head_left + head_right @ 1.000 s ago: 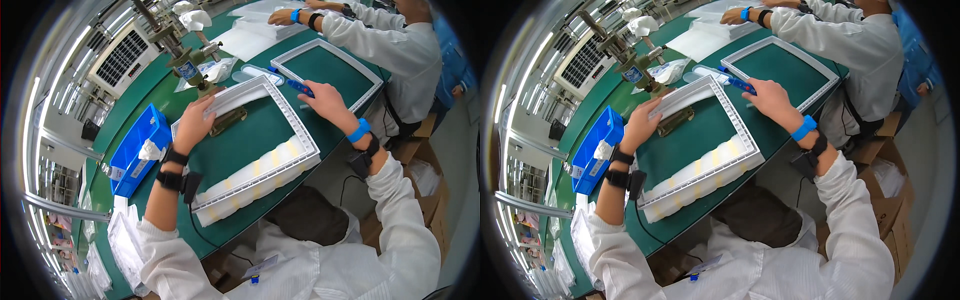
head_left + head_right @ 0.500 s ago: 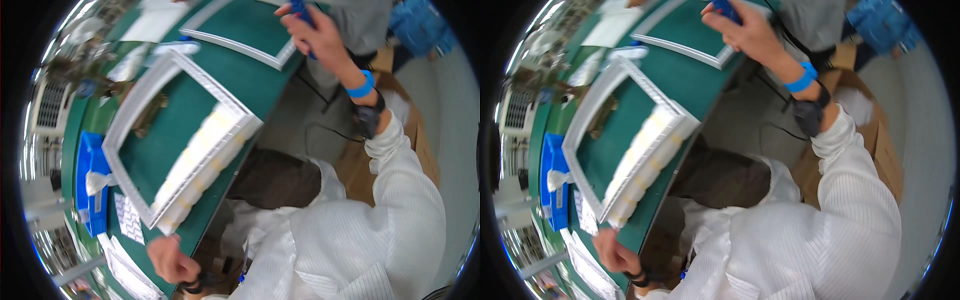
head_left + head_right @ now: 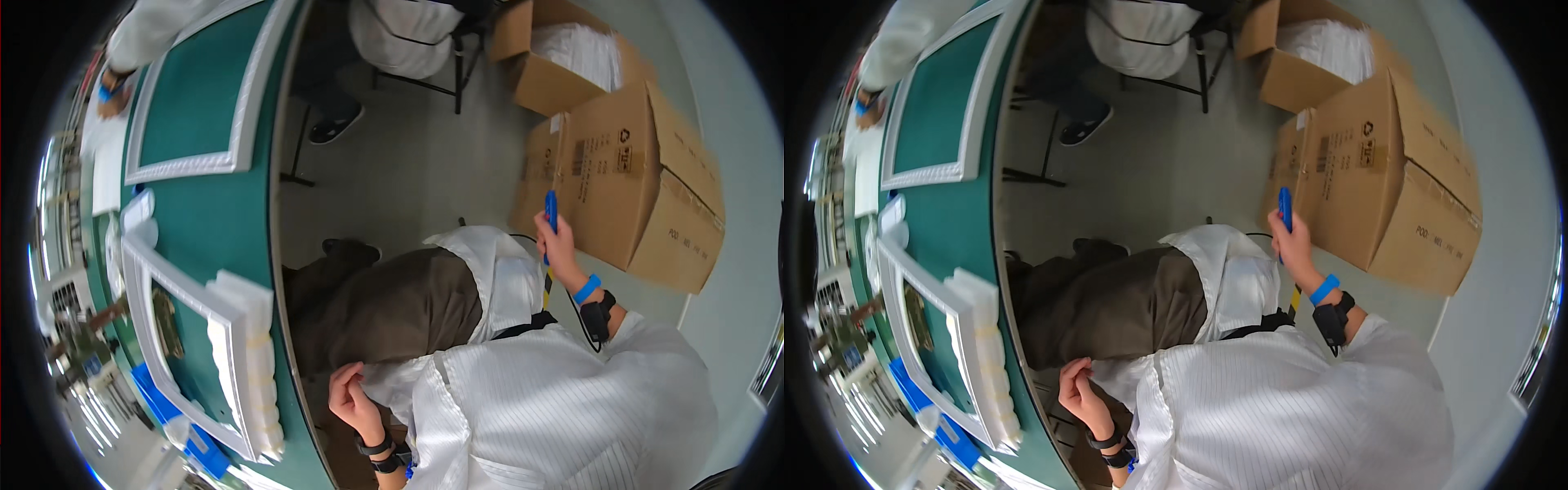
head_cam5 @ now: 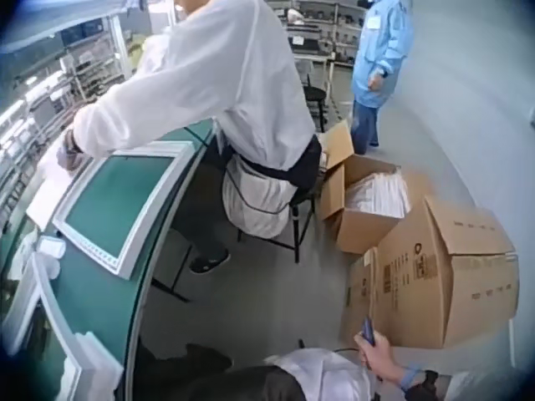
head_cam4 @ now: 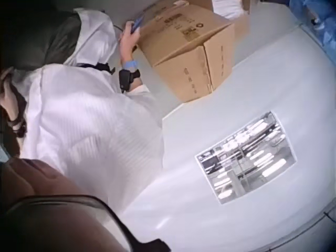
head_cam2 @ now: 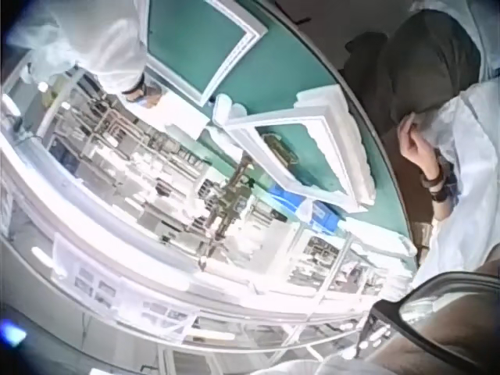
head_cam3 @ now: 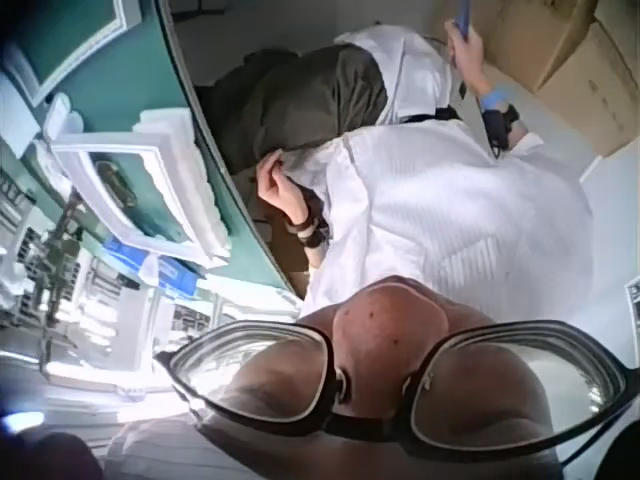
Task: Assembling a white plastic frame component using adhesive, wipes, and a small press machine.
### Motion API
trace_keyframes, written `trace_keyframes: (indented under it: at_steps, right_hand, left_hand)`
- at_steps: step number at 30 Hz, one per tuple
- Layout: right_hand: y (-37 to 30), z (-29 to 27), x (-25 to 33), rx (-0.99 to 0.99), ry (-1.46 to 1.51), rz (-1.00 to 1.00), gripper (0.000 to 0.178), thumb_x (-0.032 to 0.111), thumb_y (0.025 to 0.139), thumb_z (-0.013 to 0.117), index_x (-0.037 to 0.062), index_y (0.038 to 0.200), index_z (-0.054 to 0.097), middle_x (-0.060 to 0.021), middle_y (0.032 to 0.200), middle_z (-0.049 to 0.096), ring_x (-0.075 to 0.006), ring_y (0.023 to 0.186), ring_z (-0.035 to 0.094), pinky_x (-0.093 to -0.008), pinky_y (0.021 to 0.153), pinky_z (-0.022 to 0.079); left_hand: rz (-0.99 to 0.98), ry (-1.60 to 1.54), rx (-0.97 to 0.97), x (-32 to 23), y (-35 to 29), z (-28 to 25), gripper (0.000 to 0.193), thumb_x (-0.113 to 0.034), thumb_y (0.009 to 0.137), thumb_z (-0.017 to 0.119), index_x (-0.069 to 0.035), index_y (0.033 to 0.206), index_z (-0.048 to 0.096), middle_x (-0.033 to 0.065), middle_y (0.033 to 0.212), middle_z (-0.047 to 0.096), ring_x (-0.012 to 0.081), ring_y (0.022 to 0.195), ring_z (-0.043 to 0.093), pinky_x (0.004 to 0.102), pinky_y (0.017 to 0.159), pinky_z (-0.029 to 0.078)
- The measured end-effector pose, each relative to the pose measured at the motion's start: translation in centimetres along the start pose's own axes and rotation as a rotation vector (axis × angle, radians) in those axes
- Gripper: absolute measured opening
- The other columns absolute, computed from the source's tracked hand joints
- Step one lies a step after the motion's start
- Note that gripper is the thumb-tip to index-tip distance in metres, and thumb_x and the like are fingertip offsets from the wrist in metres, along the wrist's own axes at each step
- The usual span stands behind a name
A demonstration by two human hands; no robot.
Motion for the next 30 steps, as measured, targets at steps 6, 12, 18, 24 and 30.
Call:
trace_keyframes:
  at_steps: [6,12,18,24,30]
  right_hand:
    - [-2.0,-2.6,-5.6,-0.059,-0.173,0.151,0.02,0.024,0.094,0.065,0.005,0.096,0.062,0.0037,0.061,0.049,-0.0054,0.048,0.046,-0.0247,0.045,0.035]
    - [2.9,3.8,8.0,-0.136,-0.269,-0.334,0.016,0.018,0.095,0.066,0.0024,0.094,0.063,0.0031,0.068,0.051,-0.0047,0.058,0.045,-0.0246,0.052,0.036]
    - [11.7,21.3,20.6,0.325,0.161,-0.507,0.024,0.023,0.099,0.057,0.0007,0.107,0.059,0.0003,0.069,0.049,-0.0064,0.053,0.043,-0.0238,0.05,0.034]
    - [18.8,22.2,12.9,0.295,0.3,-0.214,0.02,0.024,0.098,0.063,0.0056,0.096,0.054,0.0018,0.063,0.046,-0.0066,0.047,0.043,-0.0228,0.043,0.032]
    - [21.1,19.9,12.9,0.016,0.264,-0.153,0.017,0.02,0.097,0.061,0.0044,0.103,0.058,-0.0003,0.063,0.049,-0.0082,0.046,0.045,-0.023,0.043,0.033]
  left_hand:
    - [-0.137,-0.043,-0.068,5.4,4.9,1.6,0.015,0.002,0.082,0.048,-0.002,0.071,0.056,0.0025,0.072,0.054,0.0111,0.068,0.048,0.0246,0.066,0.038]
    - [-0.504,-0.21,0.328,12.8,12.2,9.6,0.017,-0.01,0.09,0.051,-0.003,0.094,0.066,0.0025,0.085,0.063,0.0117,0.078,0.058,0.0266,0.069,0.045]
    - [-0.878,-0.184,0.642,21.8,13.7,20.3,0.03,-0.014,0.094,0.05,0.001,0.114,0.066,0.0095,0.099,0.07,0.0164,0.087,0.067,0.0291,0.078,0.053]
    - [-0.971,0.018,0.761,31.2,11.6,31.6,0.031,-0.017,0.093,0.056,-0.001,0.118,0.065,0.0094,0.095,0.071,0.0185,0.086,0.068,0.0313,0.078,0.054]
    - [-0.35,0.452,0.981,42.7,14.4,41.8,0.031,-0.012,0.088,0.052,-0.005,0.114,0.067,0.0169,0.096,0.073,0.0342,0.093,0.068,0.0416,0.082,0.052]
Point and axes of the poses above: each hand's wrist, its own y-axis towards the middle knuckle, its own z-axis out of the palm, x = y × z, the point moved 3 cm from there along y, towards the middle knuckle
